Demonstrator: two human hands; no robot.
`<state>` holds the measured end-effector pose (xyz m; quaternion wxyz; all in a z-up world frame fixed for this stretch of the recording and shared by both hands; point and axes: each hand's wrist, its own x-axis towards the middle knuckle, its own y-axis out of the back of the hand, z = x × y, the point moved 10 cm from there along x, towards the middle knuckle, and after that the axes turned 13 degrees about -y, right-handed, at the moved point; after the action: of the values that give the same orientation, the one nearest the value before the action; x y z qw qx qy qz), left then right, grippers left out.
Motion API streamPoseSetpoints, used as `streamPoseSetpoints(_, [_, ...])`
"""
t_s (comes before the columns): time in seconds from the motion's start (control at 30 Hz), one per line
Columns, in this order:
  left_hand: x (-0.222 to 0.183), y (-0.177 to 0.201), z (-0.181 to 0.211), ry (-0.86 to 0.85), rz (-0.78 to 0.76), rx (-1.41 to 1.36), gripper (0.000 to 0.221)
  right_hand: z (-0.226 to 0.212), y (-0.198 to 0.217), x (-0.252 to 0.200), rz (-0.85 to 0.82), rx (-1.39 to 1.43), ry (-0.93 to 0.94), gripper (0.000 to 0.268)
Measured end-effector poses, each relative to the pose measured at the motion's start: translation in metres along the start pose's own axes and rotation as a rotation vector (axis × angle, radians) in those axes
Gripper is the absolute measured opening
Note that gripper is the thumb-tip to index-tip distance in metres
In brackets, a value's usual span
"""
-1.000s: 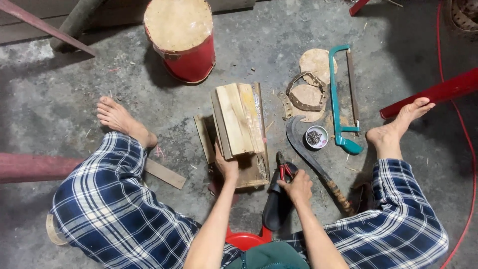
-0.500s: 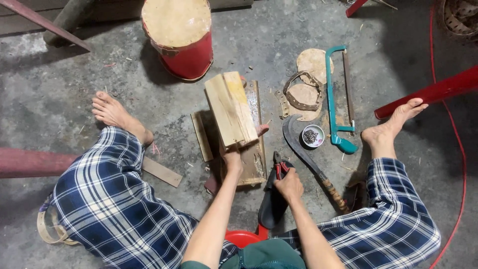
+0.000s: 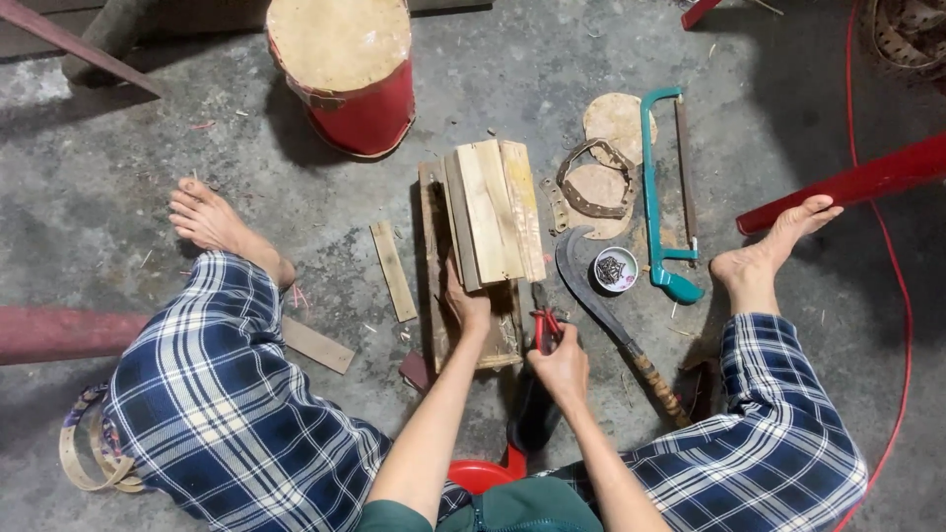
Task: Assembling a wooden frame by aligning slats and securing them with pliers.
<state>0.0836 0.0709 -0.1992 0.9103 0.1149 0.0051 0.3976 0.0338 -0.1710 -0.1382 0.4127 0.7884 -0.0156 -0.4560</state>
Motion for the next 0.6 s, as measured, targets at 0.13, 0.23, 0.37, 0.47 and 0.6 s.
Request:
streamPoseSetpoints(0.13, [0.002,0.017,-0.02,0.021,0.012,0.13,0.04,-0.02,-0.01,-0.009,-0.015,0.024,0.091,0.068])
streamPoseSetpoints(0.23, [-0.009,0.023,-0.052,0.239,-0.168,0.445,0.078,-0.026,-0.025,0.001,-0.021,-0.006,0.153,0.065])
streamPoseSetpoints(0.37, [-0.01,0.026,-0.075,0.231,-0.227,0.589,0.087,-0.041,-0.032,0.001,0.016,-0.105,0.197,0.057])
streamPoseSetpoints(0.47, [-0.009,0.03,-0.06,0.243,-0.237,0.592,0.081,-0.049,-0.036,-0.001,0.024,-0.129,0.251,0.051])
streamPoseSetpoints(0.6, [-0.008,0.038,-0.038,0.198,-0.223,0.514,0.07,-0.047,-0.043,-0.004,0.043,-0.277,0.272,0.049])
